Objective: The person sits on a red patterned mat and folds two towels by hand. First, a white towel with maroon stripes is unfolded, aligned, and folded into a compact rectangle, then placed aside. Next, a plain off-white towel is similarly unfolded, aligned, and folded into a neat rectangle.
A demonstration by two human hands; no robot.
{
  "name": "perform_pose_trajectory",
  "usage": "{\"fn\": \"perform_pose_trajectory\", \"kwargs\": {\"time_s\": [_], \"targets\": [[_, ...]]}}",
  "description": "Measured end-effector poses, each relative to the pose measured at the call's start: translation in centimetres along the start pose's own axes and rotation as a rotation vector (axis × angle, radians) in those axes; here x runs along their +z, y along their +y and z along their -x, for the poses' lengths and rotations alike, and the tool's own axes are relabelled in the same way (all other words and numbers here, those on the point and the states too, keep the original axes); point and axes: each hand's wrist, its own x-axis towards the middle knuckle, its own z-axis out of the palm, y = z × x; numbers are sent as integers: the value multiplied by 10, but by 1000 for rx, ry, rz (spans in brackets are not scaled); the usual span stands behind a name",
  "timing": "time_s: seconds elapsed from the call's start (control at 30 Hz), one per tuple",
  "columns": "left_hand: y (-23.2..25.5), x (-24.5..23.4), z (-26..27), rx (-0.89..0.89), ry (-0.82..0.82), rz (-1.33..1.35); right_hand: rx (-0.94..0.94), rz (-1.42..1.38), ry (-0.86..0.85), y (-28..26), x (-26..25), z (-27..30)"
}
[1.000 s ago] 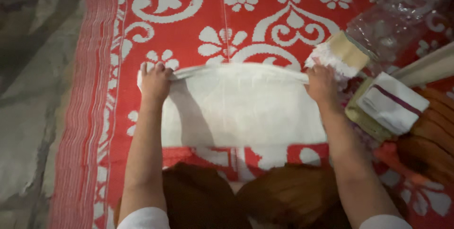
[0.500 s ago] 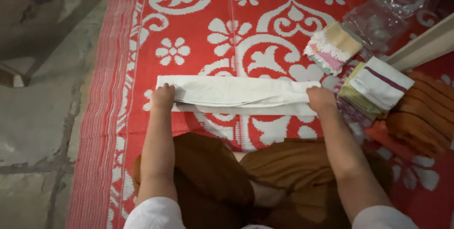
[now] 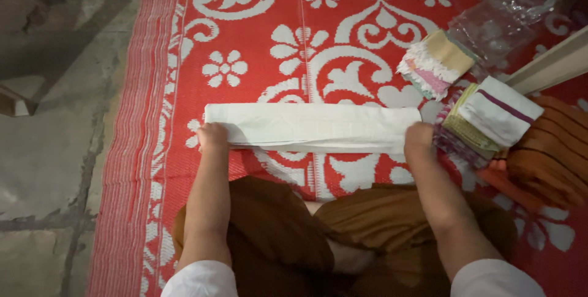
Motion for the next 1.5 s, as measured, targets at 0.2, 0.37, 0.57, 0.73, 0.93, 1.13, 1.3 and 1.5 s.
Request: {"fn": "perform_pose_trajectory", "kwargs": {"time_s": [0.2,0.37,0.57,0.73,0.93,1.13,1.3,1.5], "targets": [[-3,-27,17,-345,-188,-73,112,-65,-20,8,-15,1],[59,-44,18,-29,643,321,32,-555,466,-18,-60,17],[159,-69,71,510,371,252,-247,-868,686,-129,-123,86],[147,-65,93,566,163,220,-477,-846,604,-131,-140,121],[135,-48,80,712,393,330,-746,-759,780,-123,-140,123],[135,-35,66,802,407,268,-868,-834,949,-137,-129,123],[139,-23,58,841,427,386,-874,-884,877,-137,-119,116],[136,-32,63,803,353,444,-832,-887,804,-144,-121,117]]}}
